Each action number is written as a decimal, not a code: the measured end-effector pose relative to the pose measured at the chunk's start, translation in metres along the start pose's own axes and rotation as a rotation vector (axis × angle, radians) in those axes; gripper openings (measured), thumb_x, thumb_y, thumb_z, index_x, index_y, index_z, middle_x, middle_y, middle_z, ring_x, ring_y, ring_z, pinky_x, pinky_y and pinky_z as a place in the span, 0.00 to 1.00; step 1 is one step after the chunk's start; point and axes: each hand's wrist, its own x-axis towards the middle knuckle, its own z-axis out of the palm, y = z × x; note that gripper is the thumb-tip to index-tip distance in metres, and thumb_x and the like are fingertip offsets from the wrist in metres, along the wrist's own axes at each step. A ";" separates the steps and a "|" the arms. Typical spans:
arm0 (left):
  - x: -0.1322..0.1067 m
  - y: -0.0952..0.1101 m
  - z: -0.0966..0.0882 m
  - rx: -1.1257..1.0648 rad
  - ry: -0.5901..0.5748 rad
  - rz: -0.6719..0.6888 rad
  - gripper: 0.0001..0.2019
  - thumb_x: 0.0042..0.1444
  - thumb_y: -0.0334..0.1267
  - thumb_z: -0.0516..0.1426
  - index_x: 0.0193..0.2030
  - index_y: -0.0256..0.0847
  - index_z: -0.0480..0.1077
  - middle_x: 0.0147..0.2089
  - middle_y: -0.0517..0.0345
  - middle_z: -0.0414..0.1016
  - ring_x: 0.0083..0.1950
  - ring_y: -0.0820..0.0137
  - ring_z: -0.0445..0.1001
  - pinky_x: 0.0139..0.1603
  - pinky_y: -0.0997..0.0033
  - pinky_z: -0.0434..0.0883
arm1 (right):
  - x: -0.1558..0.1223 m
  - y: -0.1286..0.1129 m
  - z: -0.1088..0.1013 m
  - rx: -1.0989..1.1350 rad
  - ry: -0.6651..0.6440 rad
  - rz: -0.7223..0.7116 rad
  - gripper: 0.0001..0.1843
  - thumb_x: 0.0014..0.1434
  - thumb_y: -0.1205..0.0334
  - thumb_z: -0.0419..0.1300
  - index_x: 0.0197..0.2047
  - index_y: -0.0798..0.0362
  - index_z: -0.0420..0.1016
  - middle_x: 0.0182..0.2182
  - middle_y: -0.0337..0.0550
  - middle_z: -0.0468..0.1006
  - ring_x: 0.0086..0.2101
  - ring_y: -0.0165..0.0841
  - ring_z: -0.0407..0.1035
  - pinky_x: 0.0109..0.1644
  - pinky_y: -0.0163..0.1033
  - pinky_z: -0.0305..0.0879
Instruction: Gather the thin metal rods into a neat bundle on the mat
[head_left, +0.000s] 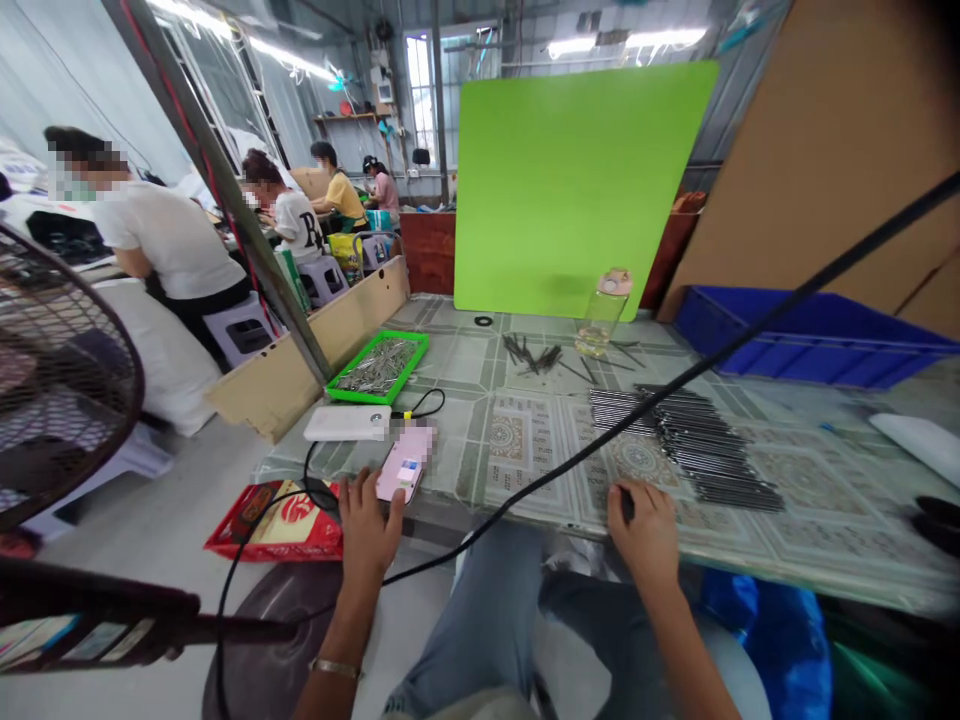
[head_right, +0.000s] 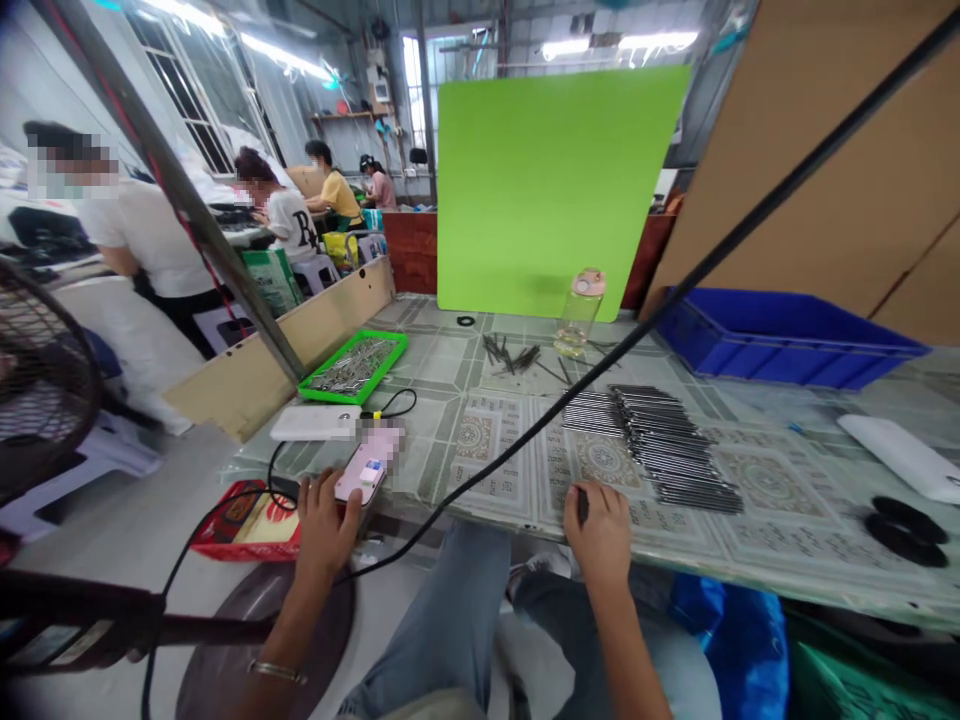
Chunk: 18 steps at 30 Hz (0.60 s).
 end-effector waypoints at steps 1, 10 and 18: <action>0.001 0.000 -0.001 0.007 -0.004 0.017 0.20 0.63 0.47 0.47 0.54 0.37 0.64 0.56 0.39 0.67 0.65 0.52 0.60 0.68 0.38 0.51 | 0.000 0.000 0.000 0.005 0.001 0.001 0.10 0.63 0.59 0.51 0.35 0.53 0.70 0.31 0.47 0.76 0.36 0.39 0.67 0.46 0.45 0.62; 0.014 0.005 -0.006 -0.018 -0.036 0.110 0.15 0.63 0.48 0.46 0.45 0.40 0.66 0.48 0.45 0.72 0.62 0.54 0.63 0.67 0.38 0.52 | -0.001 0.000 0.001 0.047 0.003 0.014 0.09 0.63 0.60 0.51 0.35 0.54 0.70 0.32 0.47 0.76 0.37 0.38 0.67 0.47 0.45 0.62; 0.013 0.001 -0.010 0.061 -0.002 0.107 0.16 0.62 0.48 0.48 0.48 0.40 0.66 0.53 0.42 0.69 0.65 0.51 0.59 0.67 0.34 0.50 | 0.000 -0.003 -0.001 0.070 0.016 0.024 0.10 0.63 0.60 0.51 0.34 0.53 0.71 0.31 0.47 0.76 0.37 0.38 0.66 0.46 0.45 0.61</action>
